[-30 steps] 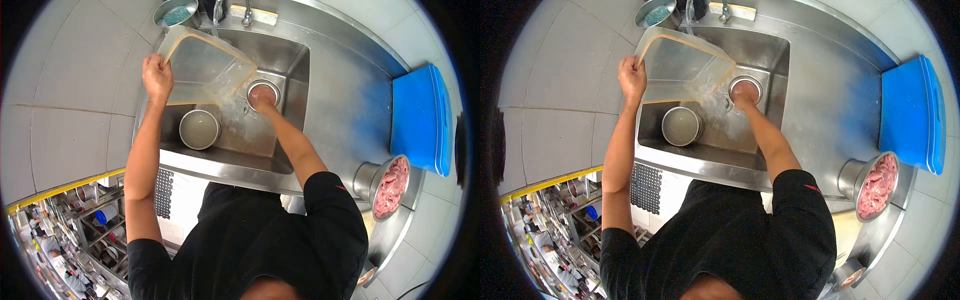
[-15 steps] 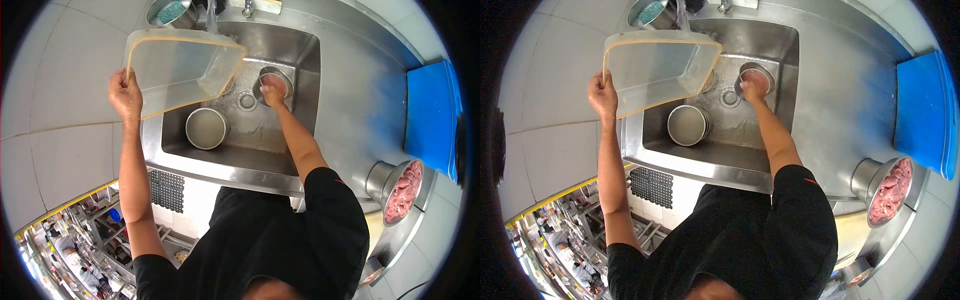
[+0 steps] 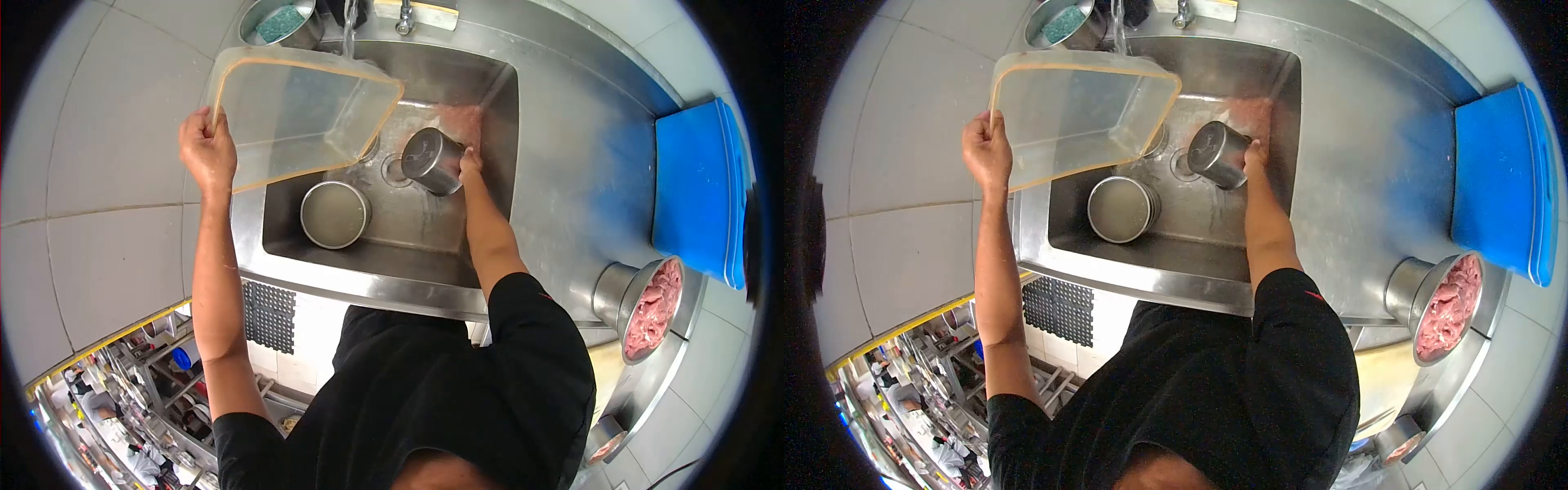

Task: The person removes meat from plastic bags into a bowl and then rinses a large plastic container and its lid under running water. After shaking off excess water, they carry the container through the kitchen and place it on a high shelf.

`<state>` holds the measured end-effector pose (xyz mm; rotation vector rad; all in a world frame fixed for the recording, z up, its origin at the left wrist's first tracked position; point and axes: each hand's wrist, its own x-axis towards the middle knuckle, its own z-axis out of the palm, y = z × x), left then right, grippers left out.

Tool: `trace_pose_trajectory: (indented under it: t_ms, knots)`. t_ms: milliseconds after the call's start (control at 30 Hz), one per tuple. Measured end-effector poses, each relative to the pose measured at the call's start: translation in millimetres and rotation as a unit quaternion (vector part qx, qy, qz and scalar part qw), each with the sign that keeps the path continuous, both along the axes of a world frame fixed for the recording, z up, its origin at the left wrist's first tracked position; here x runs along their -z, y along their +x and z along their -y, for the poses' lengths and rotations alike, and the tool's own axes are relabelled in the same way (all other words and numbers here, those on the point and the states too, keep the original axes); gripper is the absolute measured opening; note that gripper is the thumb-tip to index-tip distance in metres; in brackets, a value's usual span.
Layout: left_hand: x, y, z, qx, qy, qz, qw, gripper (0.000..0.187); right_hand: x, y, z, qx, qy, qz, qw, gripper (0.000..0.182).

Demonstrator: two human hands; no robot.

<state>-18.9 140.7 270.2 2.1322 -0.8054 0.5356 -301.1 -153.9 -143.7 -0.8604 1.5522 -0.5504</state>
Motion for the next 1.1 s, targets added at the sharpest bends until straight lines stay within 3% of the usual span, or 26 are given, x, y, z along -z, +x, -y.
trace_pose_trajectory:
  t_ms: [167,267,333,367,433,467,567,600,633,700,800,867,900,967,1000,1067,1100]
  knots:
    - [5,3,2,0.009,-0.014,-0.011,1.000,0.028,-22,3,-14,0.086,0.068,0.005,0.994,0.055]
    - [7,3,3,0.008,-0.005,0.007,1.000,0.028,-81,16,-19,-0.006,0.014,-0.002,1.000,0.055]
    - [10,6,2,0.013,-0.002,0.013,1.000,0.028,-99,30,-14,-0.201,-0.160,-0.132,0.958,0.053]
    - [12,7,1,0.019,0.002,0.019,1.000,0.027,-102,36,-12,-0.202,-0.159,-0.132,0.957,0.053]
    - [13,6,1,0.016,-0.004,0.008,1.000,0.027,-102,47,-6,-0.363,-0.290,-0.197,0.864,0.050]
    - [12,5,1,0.014,-0.010,-0.004,1.000,0.027,-99,50,-12,-0.393,-0.340,-0.240,0.820,0.044]
    - [18,7,-1,0.006,0.008,-0.044,0.999,0.028,-78,51,-19,-0.479,-0.294,-0.276,0.780,0.034]
    - [24,10,-1,0.006,0.007,-0.043,0.999,0.028,-33,51,-14,-0.351,-0.149,-0.108,0.918,0.027]
    - [31,13,0,0.008,-0.001,-0.022,1.000,0.028,-45,49,-17,-0.351,-0.149,-0.108,0.918,0.027]
    - [36,16,3,0.009,-0.009,-0.004,1.000,0.029,-55,37,-20,-0.500,-0.227,-0.310,0.776,0.028]
    - [29,7,24,0.019,0.051,-0.102,0.993,0.026,-51,34,-7,-0.441,-0.301,-0.290,0.795,0.030]
    - [54,23,44,0.080,0.017,0.013,0.997,0.026,-126,31,-4,-0.428,-0.330,-0.291,0.790,0.030]
    - [57,23,57,0.096,0.009,0.013,0.995,0.026,-162,31,-2,-0.415,-0.356,-0.288,0.786,0.029]
    - [65,23,86,0.134,0.018,0.004,0.991,0.029,-182,37,16,-0.289,-0.423,-0.148,0.846,0.026]
    - [69,25,102,0.156,0.034,-0.004,0.987,0.031,-203,37,17,-0.290,-0.425,-0.150,0.844,0.026]
    - [66,16,132,0.180,0.052,-0.056,0.981,0.036,-257,37,10,-0.257,-0.470,-0.023,0.844,0.021]
    - [71,19,149,0.209,0.064,-0.027,0.975,0.038,-274,36,6,-0.258,-0.470,-0.025,0.844,0.021]
